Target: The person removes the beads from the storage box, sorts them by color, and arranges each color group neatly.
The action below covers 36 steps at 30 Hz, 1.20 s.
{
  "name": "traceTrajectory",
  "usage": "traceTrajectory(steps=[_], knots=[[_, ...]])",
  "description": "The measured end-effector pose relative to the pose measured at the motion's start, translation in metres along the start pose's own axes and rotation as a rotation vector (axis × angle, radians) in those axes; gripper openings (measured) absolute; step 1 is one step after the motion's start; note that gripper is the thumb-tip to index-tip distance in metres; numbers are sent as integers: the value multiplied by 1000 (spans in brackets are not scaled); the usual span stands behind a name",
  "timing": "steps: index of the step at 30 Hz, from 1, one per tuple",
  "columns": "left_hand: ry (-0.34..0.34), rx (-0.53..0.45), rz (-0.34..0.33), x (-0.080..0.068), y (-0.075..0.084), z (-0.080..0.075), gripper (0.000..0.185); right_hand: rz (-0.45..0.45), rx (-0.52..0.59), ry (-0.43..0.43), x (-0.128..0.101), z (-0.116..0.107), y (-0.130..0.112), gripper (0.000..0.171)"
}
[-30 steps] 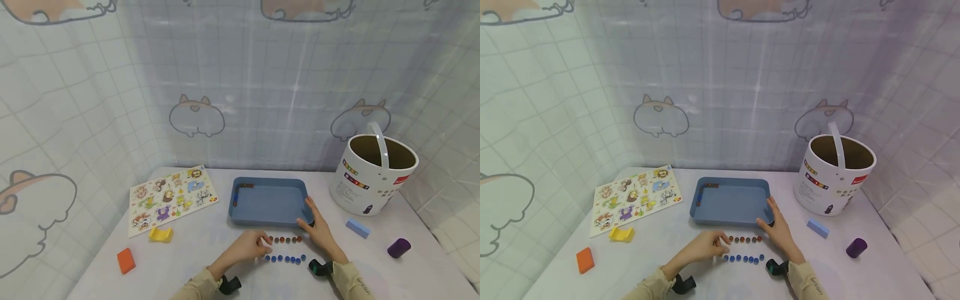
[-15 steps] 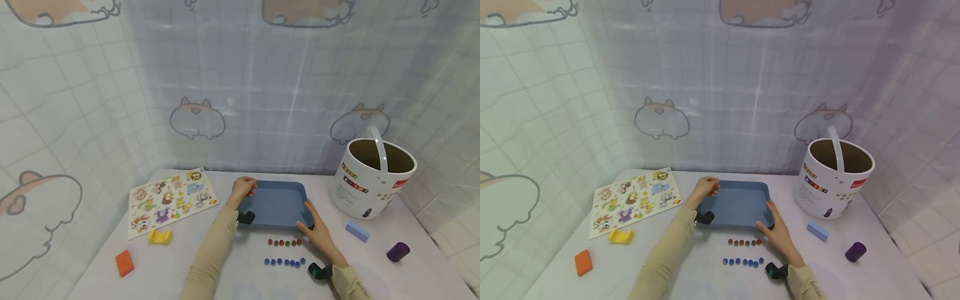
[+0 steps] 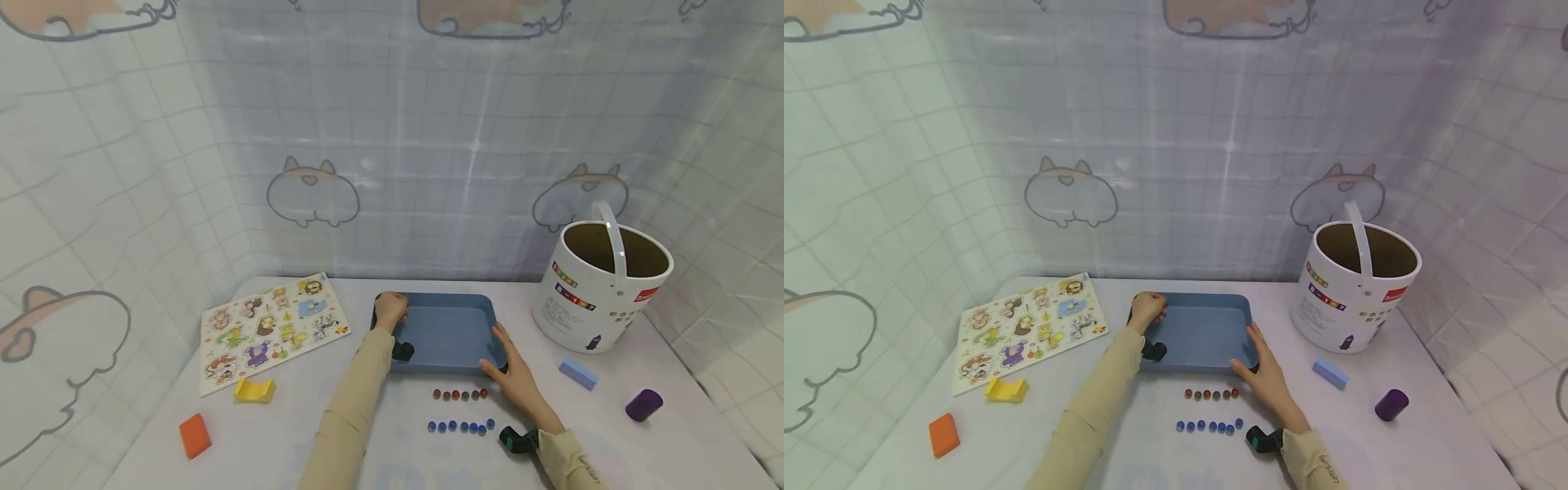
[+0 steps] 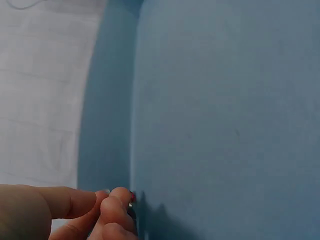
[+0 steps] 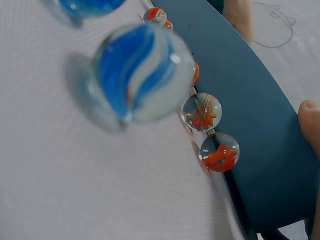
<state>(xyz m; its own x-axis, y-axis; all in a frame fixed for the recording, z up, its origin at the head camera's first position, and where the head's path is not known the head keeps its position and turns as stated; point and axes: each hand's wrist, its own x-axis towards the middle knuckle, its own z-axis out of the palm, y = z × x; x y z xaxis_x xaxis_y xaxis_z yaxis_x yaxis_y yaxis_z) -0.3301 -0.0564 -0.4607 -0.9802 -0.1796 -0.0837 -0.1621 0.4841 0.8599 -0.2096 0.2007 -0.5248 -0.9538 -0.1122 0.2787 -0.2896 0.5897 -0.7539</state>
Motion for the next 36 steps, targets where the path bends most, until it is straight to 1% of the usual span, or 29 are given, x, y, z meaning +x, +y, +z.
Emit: traceTrajectory(steps=[2, 5, 7, 9, 12, 14, 16, 19, 21, 22, 23, 25, 27, 31, 33, 36], knots=[[6, 36, 3, 2, -3, 1, 25, -4, -3, 4, 0, 1, -1, 78], [8, 41, 20, 5, -5, 3, 22, -10, -3, 10, 0, 1, -2, 78], [14, 66, 37, 6, -6, 4, 21, -12, 1, 7, 1, 1, -3, 78], [18, 106, 39, 7, -7, 5, 28, -15, 3, 2, 1, 1, -3, 78], [2, 144, 18, 8, -7, 5, 37, -12, 5, -6, 2, 2, -3, 79], [-27, 131, -4, 9, -6, 4, 36, -9, 8, -3, 2, 1, -3, 79], [-66, 112, -30, 9, -4, 1, 30, -4, 5, -1, 2, 1, -3, 79], [-156, 87, -78, 8, -2, -3, 24, -2, 2, -2, 1, 0, -3, 78], [-218, 71, -90, 6, -2, -6, 21, -2, 2, -5, 1, 0, -3, 78], [-250, 59, -86, 4, -1, -8, 21, -5, 4, -5, 0, 0, -3, 78], [-280, 45, -78, 2, -1, -11, 22, -5, 5, -8, 0, 0, -3, 77], [-328, 28, -29, -4, 0, -15, 26, -7, 2, -7, -1, 0, -2, 77], [-369, 24, 40, -12, 3, -19, 29, -6, -1, 1, -1, -1, -2, 77], [-417, 39, 176, -35, 4, -27, 31, -14, -5, 9, -1, -1, -3, 77], [-438, 33, 215, -49, 4, -31, 30, -14, -1, 6, -1, -1, -4, 77], [-488, -1, 237, -68, 2, -37, 25, -10, 1, -1, -1, -1, -5, 76]])
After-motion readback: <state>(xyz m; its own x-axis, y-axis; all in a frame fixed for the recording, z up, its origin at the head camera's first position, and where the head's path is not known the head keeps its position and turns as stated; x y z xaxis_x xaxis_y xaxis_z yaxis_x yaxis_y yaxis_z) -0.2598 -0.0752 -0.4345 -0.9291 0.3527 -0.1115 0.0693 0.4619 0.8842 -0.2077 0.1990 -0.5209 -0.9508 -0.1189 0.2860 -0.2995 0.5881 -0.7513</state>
